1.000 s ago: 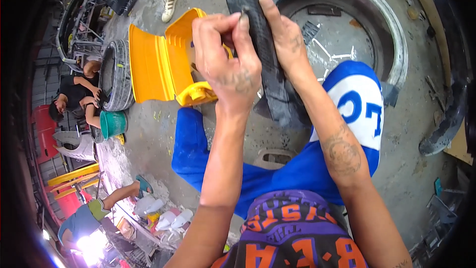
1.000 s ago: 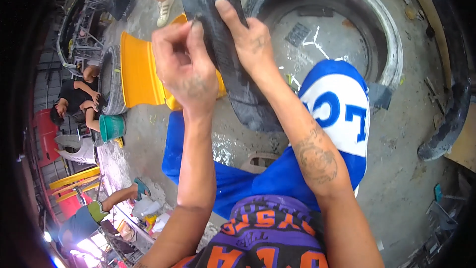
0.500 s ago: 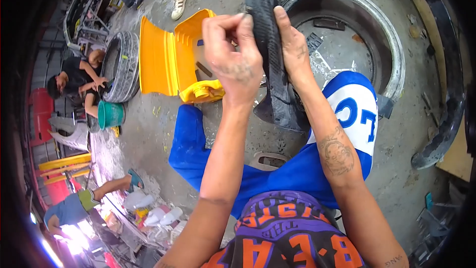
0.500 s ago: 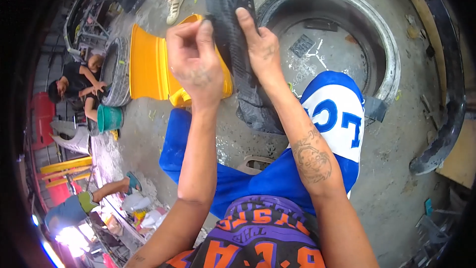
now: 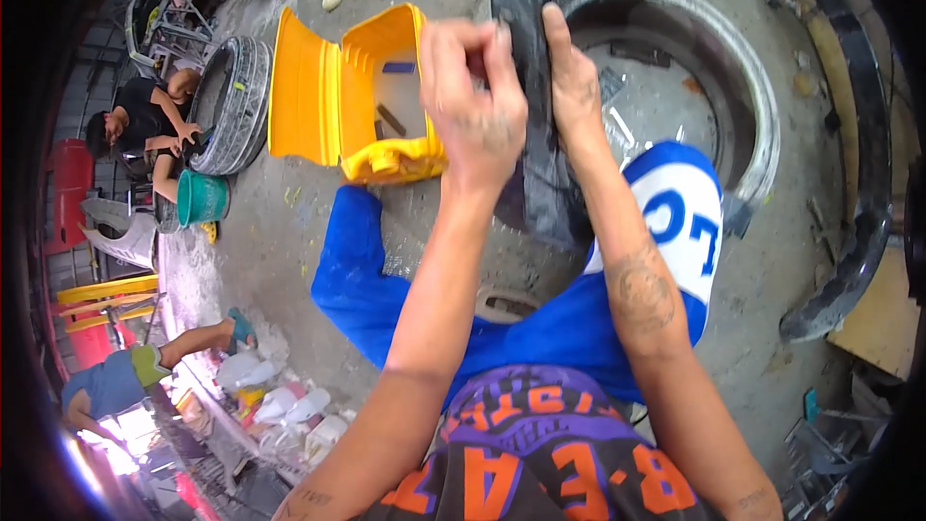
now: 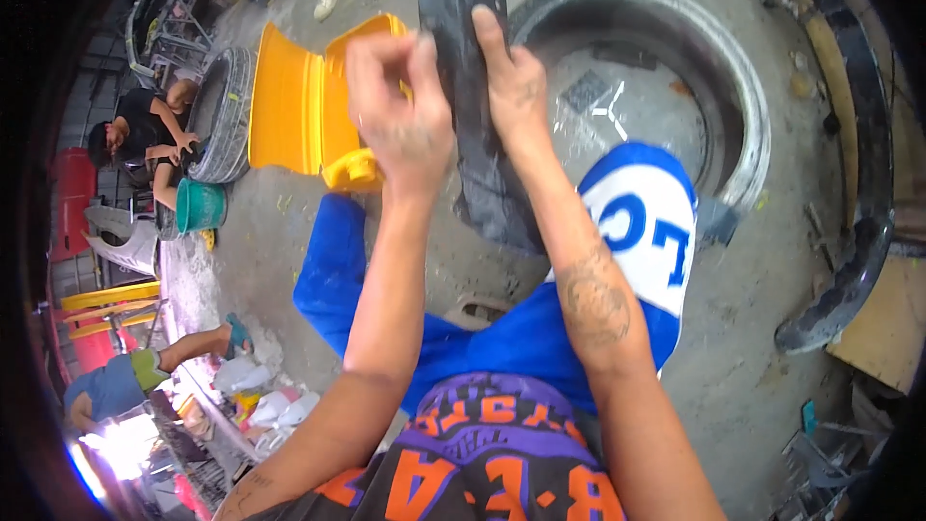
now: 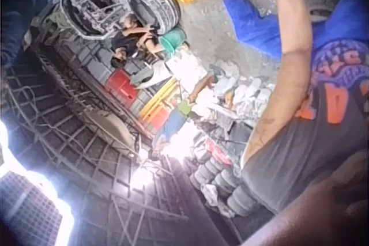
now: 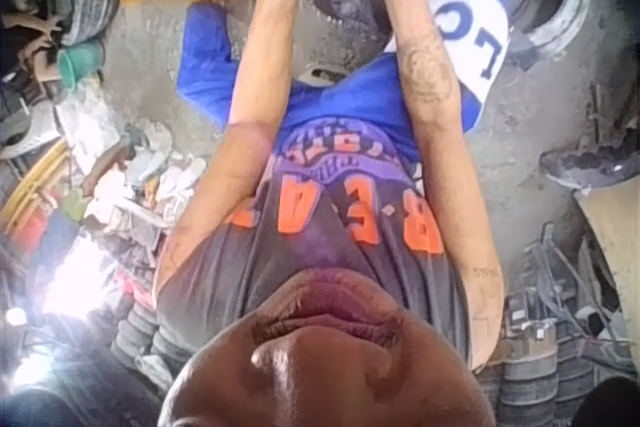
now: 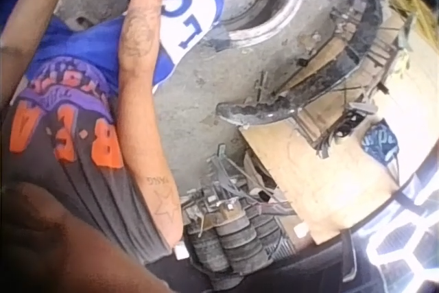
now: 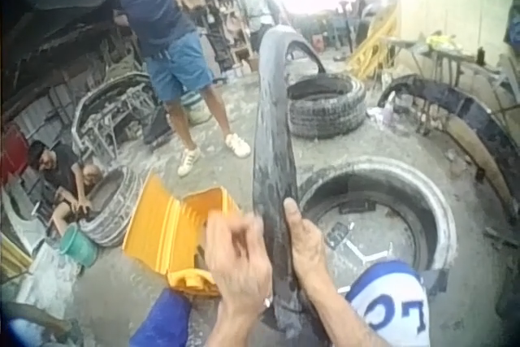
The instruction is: Patching a rubber tire inner tube or similar component by applying sealant and a patch.
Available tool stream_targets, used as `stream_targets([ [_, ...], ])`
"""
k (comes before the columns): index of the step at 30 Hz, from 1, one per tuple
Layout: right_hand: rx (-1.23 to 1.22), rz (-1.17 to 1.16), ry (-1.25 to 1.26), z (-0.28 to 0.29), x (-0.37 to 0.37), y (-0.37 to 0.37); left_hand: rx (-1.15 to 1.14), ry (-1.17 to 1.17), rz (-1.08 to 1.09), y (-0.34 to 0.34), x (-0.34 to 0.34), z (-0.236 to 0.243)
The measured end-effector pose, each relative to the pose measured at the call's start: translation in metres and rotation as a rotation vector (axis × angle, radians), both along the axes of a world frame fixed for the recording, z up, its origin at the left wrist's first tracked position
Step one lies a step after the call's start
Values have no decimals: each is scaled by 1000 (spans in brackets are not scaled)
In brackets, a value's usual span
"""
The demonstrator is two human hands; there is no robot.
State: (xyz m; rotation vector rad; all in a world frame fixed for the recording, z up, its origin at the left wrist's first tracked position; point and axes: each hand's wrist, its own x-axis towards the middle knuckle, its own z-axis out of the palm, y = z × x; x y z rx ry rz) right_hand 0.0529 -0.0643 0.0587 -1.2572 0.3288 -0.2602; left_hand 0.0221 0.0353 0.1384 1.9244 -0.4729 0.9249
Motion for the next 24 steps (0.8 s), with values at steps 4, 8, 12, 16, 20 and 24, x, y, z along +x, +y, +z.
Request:
stream_targets([
  [4,-92,-81,-105,-3,3,-6,-10,-20,-63,-2,-10,-26],
  [8,50,32,-2,16,-4,1,5,-40,-19,2,-4,3],
  [12,41,-70,-30,-4,-5,3,-9,94,-65,1,-27,-15],
  [16,-36,12,26,2,-6,-3,22,-10,6,0,-19,-12],
  [20,4,-35,-10,-6,3,-3,-13,28,-45,-2,-14,-7],
  [24,85,39,-1,13,-1,0,-389,153,-88,13,7,-1],
])
